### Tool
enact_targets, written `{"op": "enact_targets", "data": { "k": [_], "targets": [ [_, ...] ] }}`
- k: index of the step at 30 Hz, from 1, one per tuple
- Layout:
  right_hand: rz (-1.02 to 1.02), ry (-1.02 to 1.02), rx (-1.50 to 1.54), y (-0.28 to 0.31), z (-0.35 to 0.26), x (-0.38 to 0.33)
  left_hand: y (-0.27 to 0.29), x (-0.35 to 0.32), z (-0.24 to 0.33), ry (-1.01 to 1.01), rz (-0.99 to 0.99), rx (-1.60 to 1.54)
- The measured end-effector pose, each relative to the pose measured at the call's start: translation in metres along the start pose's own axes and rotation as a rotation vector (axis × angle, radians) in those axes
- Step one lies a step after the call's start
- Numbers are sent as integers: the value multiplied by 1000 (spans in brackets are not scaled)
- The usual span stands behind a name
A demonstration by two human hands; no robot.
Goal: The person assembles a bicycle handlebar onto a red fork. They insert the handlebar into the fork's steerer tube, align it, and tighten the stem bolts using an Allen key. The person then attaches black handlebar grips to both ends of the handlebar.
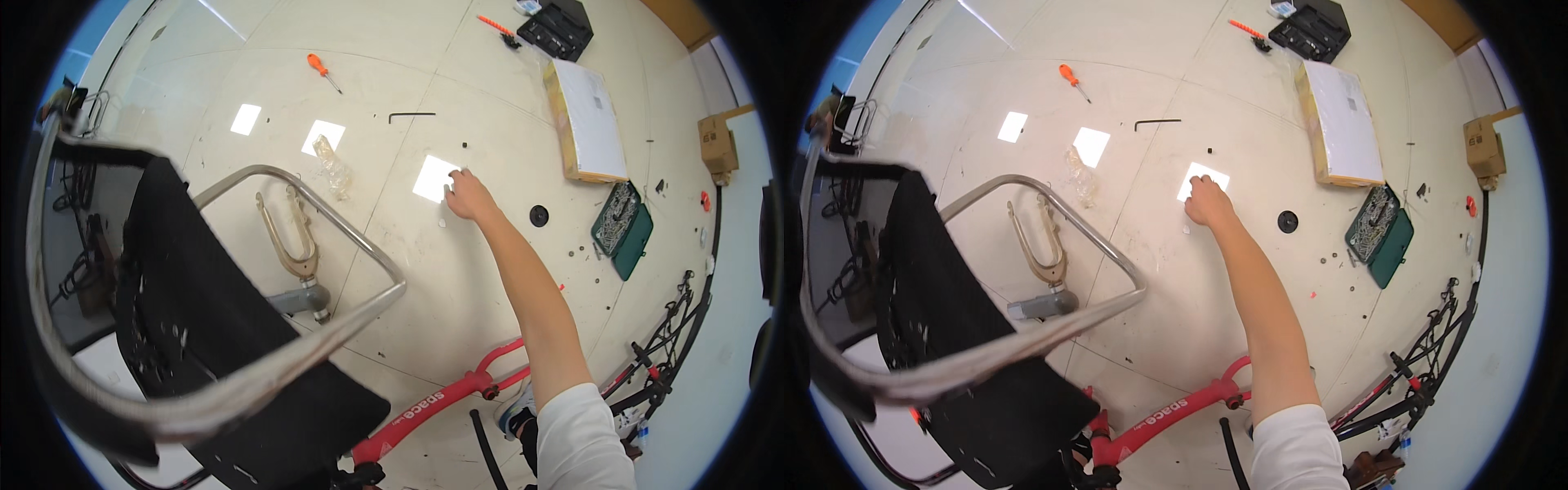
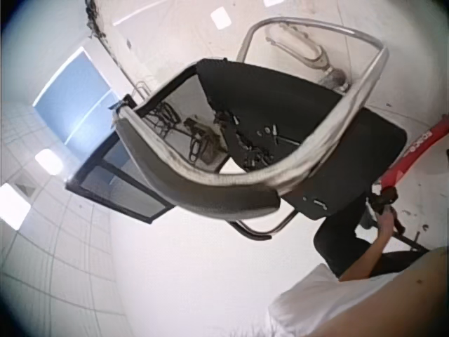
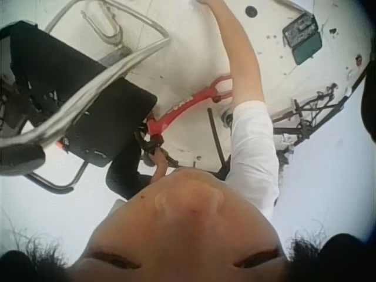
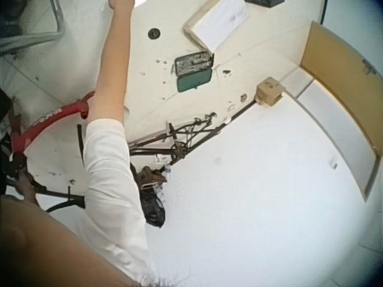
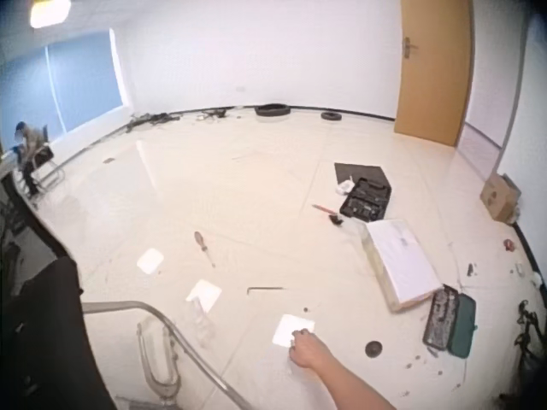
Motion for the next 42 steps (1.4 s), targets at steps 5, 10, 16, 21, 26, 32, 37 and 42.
{"op": "enact_targets", "data": {
  "k": [5,10,16,21,26,32,37,42],
  "targets": [
    [150,54,-267,-3,-6,106,-41,-45,29,-148,109,432],
    [242,61,-160,-1,-32,182,-80,-46,38,-70,84,381],
    [471,51,-514,-39,-31,188,-107,-57,34,1,74,305],
    [651,7,-474,-54,-20,203,-124,-52,47,31,17,260],
    [331,124,-663,-32,-58,187,-130,-52,37,68,-33,178],
    [335,178,-752,-60,-53,121,-91,-41,4,154,-115,61],
    [324,266,-409,-70,-46,51,-155,-110,57,150,-314,1],
    [381,73,-66,-95,-18,-64,-157,-116,60,196,-462,-232]
  ]
}}
Point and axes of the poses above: each hand's wrist, its own x-axis towards the middle knuckle, its own y-axis out of the back of the hand, z = x × y, the point moved 2 cm from there along x, towards the middle knuckle, and after that the axes turned 12 degrees about -x, right-handed, at the moved point
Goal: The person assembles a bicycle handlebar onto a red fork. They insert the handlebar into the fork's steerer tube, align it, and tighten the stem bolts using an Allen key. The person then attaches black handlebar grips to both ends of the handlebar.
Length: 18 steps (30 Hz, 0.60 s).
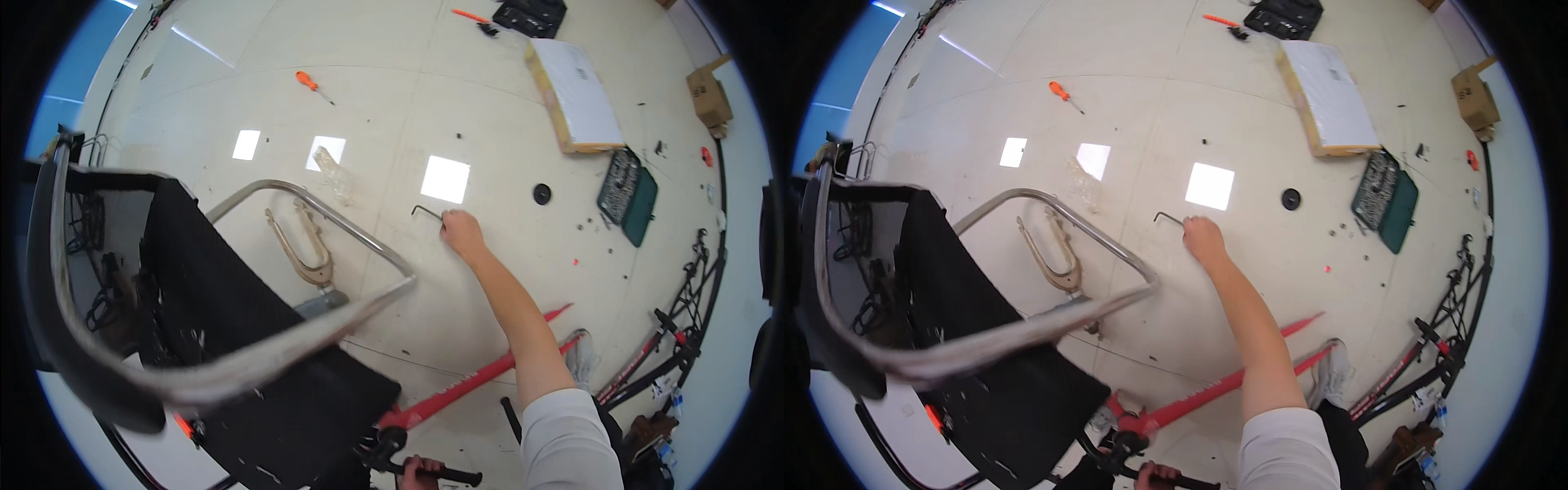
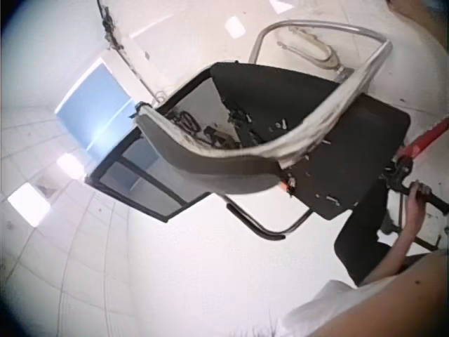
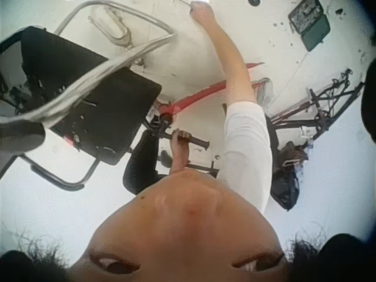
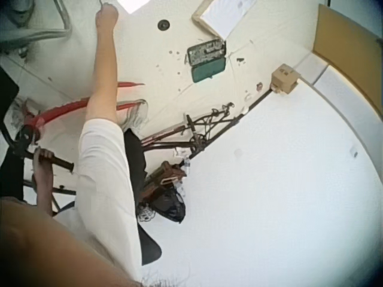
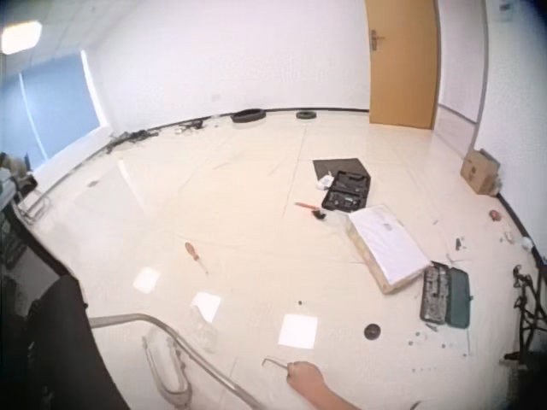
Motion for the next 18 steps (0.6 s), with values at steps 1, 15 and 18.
{"op": "enact_targets", "data": {
  "k": [1,15,18],
  "targets": [
    [-41,-71,90,11,0,-29,2,-8,-1,-67,-69,36],
    [-373,-546,981,219,-107,-334,43,25,11,-190,-552,212],
    [-566,-329,871,285,-145,-353,52,23,17,-249,-525,258]
  ]
}}
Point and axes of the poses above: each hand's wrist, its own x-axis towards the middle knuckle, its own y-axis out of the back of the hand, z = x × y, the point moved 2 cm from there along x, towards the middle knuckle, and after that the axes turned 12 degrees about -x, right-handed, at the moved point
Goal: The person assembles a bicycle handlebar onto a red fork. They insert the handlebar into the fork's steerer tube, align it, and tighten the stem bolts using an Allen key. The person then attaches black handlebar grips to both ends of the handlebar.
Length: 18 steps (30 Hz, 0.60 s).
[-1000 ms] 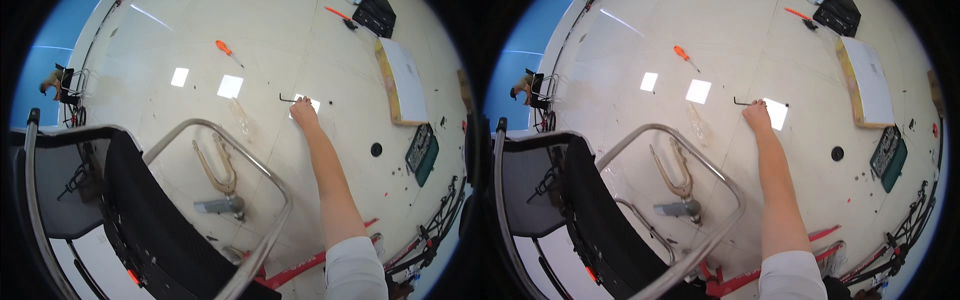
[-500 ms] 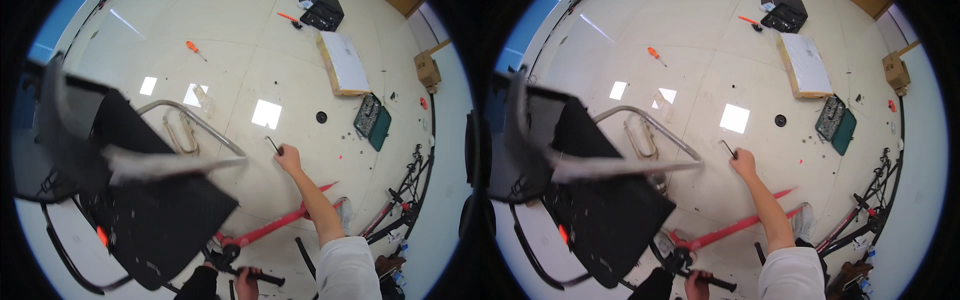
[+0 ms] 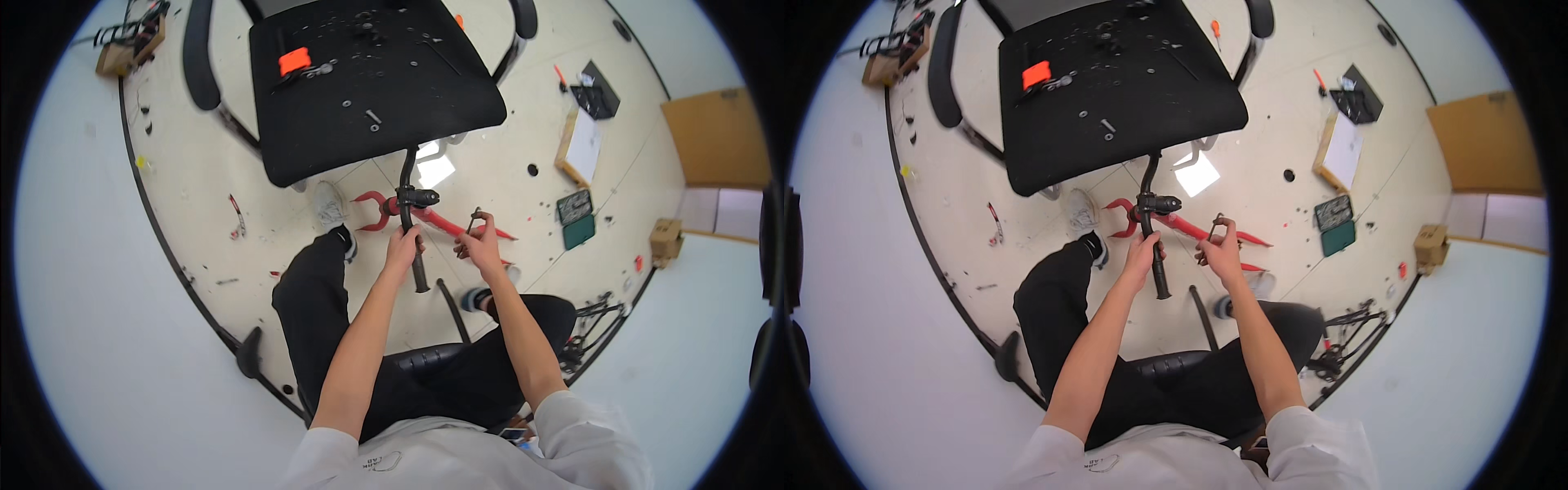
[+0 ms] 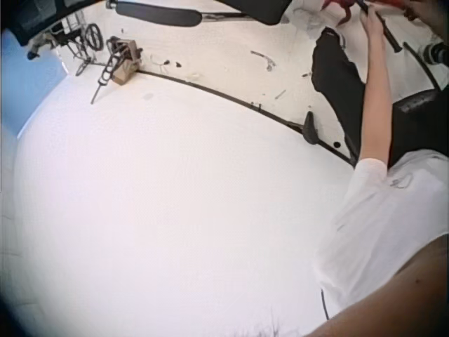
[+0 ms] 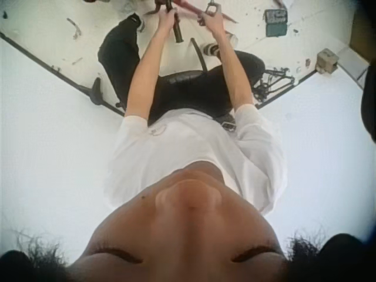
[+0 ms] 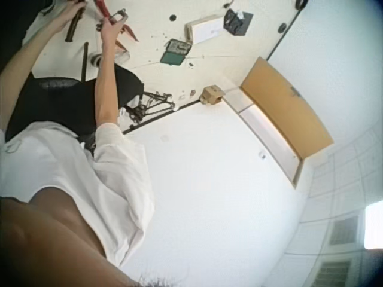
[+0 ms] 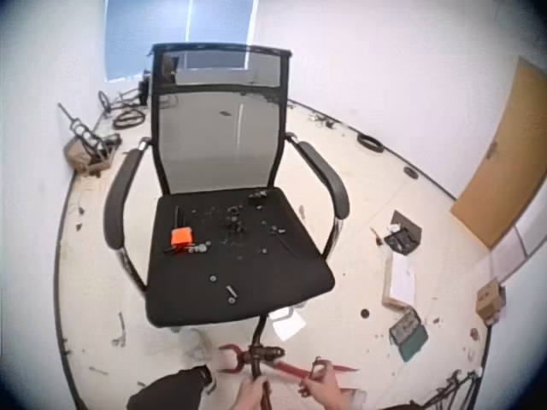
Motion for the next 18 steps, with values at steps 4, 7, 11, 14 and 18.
{"op": "enact_targets", "data": {
  "k": [4,7,11,14,18],
  "targets": [
    [-124,128,-136,8,-35,-26,7,24,-36,-257,235,220],
    [-153,259,-193,10,-34,-21,5,31,-42,-240,290,226],
    [-285,22,-18,-1,-43,-17,1,14,-23,-82,304,241],
    [-264,-6,-198,-10,-53,-5,13,21,-27,-48,316,339],
    [-201,283,-374,-11,-32,31,7,-6,44,22,241,725]
  ]
}}
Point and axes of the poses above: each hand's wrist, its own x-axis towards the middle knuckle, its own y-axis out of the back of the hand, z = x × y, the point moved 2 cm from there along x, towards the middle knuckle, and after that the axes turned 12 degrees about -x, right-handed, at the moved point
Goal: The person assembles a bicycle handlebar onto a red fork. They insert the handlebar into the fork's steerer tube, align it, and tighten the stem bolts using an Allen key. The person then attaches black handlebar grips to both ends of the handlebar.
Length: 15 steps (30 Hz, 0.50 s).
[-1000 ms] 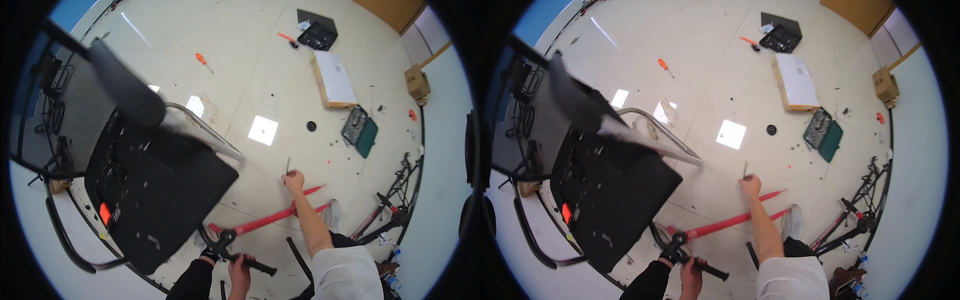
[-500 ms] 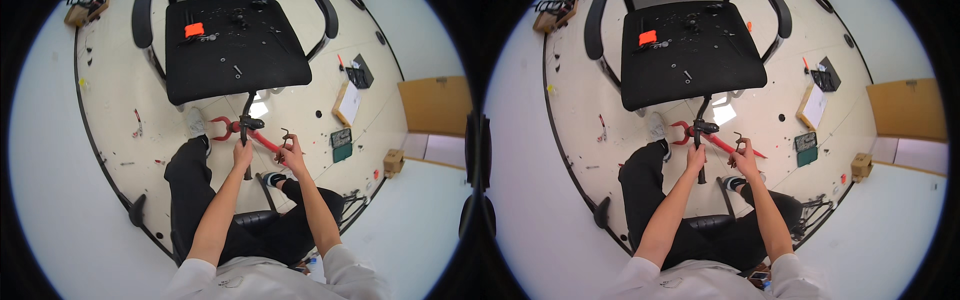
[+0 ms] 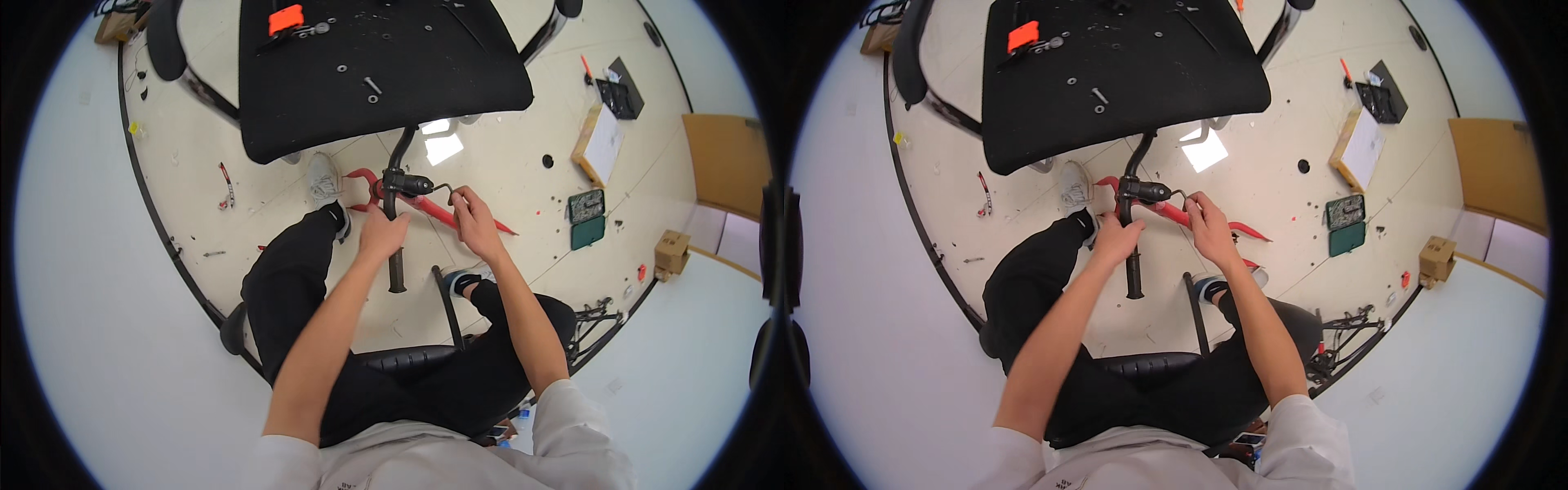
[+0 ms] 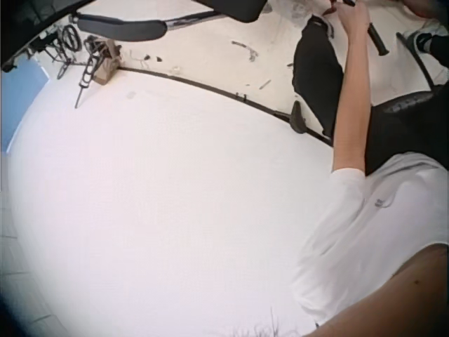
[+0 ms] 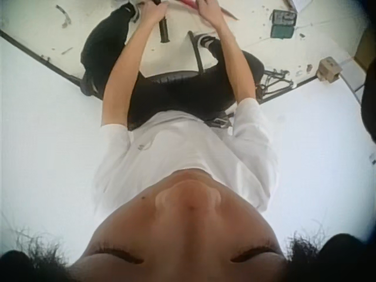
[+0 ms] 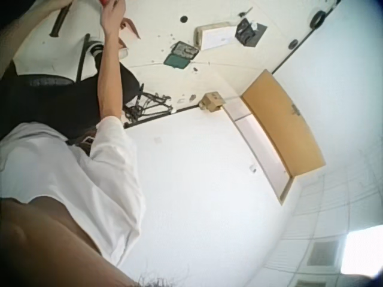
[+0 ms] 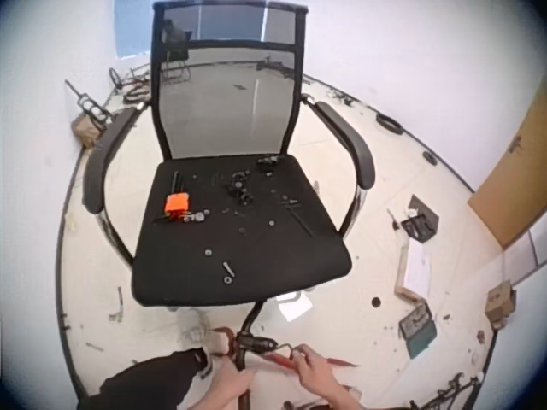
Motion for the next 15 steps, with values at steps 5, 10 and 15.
{"op": "enact_targets", "data": {
  "k": [5,10,15],
  "targets": [
    [37,2,84,-6,-4,21,14,33,40,-336,6,208],
    [27,-65,5,-10,1,18,1,8,83,-258,-120,819],
    [39,-2,38,-16,6,12,-1,9,100,-279,-141,860]
  ]
}}
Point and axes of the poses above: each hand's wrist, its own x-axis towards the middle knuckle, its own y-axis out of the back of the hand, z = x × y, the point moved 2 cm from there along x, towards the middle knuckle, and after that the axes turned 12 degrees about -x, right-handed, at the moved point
